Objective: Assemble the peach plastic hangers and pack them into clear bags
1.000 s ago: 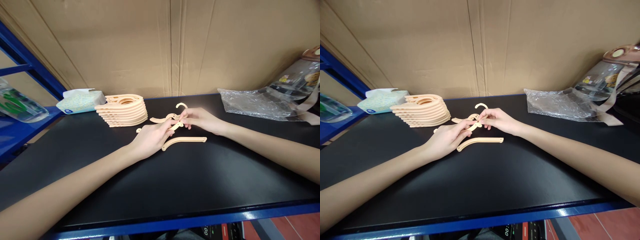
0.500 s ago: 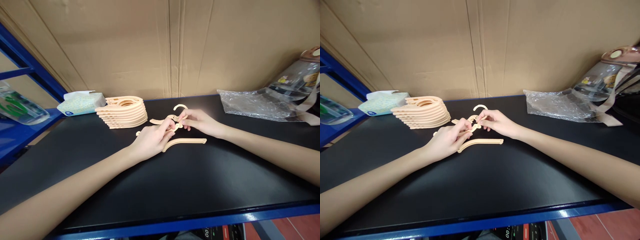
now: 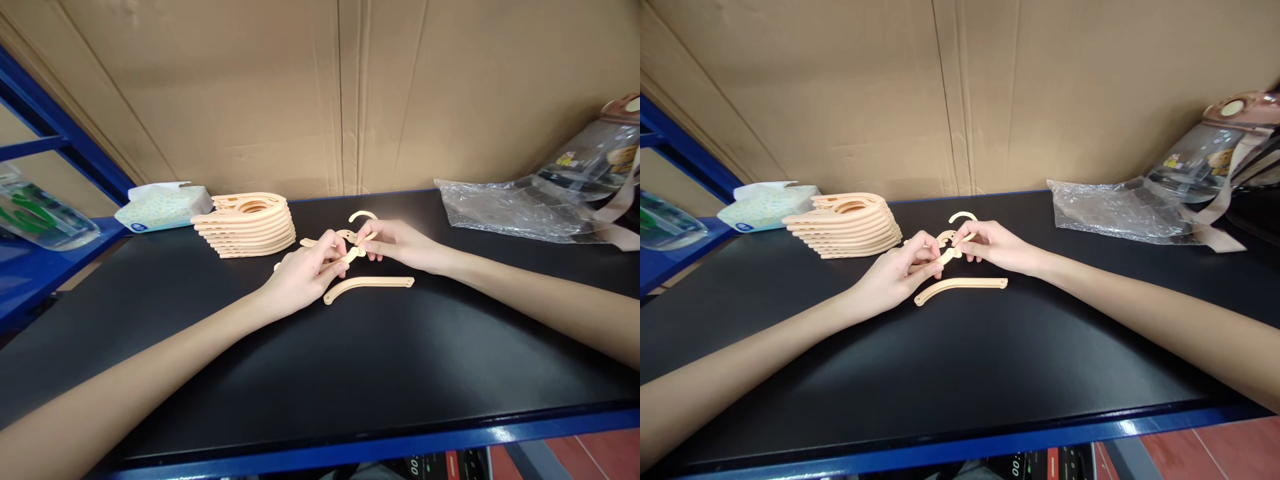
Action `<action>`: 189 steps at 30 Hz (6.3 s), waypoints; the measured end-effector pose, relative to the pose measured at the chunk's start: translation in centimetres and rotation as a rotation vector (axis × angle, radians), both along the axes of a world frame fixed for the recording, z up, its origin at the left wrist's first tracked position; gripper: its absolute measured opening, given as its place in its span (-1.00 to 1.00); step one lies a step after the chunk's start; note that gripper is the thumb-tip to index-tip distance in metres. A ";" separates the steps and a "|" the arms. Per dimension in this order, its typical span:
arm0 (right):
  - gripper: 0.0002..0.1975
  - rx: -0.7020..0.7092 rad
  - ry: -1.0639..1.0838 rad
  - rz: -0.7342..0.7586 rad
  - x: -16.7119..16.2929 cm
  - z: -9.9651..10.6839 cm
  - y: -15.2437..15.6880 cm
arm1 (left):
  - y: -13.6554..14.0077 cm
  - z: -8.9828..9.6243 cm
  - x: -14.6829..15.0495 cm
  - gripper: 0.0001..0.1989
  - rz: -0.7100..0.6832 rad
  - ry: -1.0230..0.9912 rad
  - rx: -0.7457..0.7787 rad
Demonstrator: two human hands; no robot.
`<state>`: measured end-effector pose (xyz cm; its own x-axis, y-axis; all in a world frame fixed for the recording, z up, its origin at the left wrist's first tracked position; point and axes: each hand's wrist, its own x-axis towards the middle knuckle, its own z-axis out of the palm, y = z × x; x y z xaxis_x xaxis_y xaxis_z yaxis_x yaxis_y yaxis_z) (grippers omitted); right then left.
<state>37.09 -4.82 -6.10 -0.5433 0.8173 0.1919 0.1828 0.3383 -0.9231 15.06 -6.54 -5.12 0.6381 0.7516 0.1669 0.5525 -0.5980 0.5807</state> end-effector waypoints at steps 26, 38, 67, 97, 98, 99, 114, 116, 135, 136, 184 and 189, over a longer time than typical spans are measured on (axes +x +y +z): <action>-0.83 -0.121 0.136 -0.011 0.7 -0.5 0.8 | -0.8 -0.4 -0.1 -0.71 0.036 0.033 0.056; -0.77 -0.116 0.125 -0.014 0.5 -0.5 0.7 | -1.1 0.1 0.2 -0.68 0.060 0.056 -0.003; -0.75 1.223 -0.707 0.082 -1.8 0.3 -4.0 | -0.2 1.7 -0.5 -0.74 0.124 -0.360 -0.651; -0.54 0.756 -0.830 -0.269 -1.4 0.2 -3.8 | -0.3 1.2 0.2 -0.76 0.095 -0.251 -0.429; -0.49 0.753 -0.827 -0.255 -1.4 0.2 -3.8 | -0.3 1.3 0.2 -0.76 0.102 -0.250 -0.428; -0.45 0.754 -0.822 -0.248 -1.4 0.2 -3.7 | -0.3 1.3 0.1 -0.76 0.111 -0.250 -0.430; -0.43 0.797 -0.866 -0.344 -1.4 -0.1 -3.4 | 0.1 1.1 -0.3 -0.72 0.068 -0.225 -0.479; -0.44 0.801 -0.880 -0.367 -1.5 -0.1 -3.5 | 0.2 1.1 -0.4 -0.73 0.067 -0.234 -0.491; -0.60 0.971 -0.873 -0.326 -1.7 -0.1 -3.6 | 0.6 1.2 -0.8 -0.70 0.017 -0.199 -0.547; -0.61 0.987 -0.864 -0.316 -1.7 -0.1 -3.6 | 0.6 1.3 -0.7 -0.70 0.016 -0.205 -0.551; -0.47 0.900 -0.895 -0.390 -1.6 0.0 -3.8 | -0.7 0.7 -0.2 -0.67 0.044 0.000 0.061; -0.46 0.884 -0.895 -0.352 -1.4 0.1 -3.7 | -0.7 0.2 -0.3 -0.70 0.021 0.079 0.205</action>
<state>35.68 -8.53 -6.03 -0.5456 0.7254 0.4197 0.8168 0.5723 0.0727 14.79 -7.27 -4.93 0.6400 0.7204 0.2671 0.6051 -0.6868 0.4026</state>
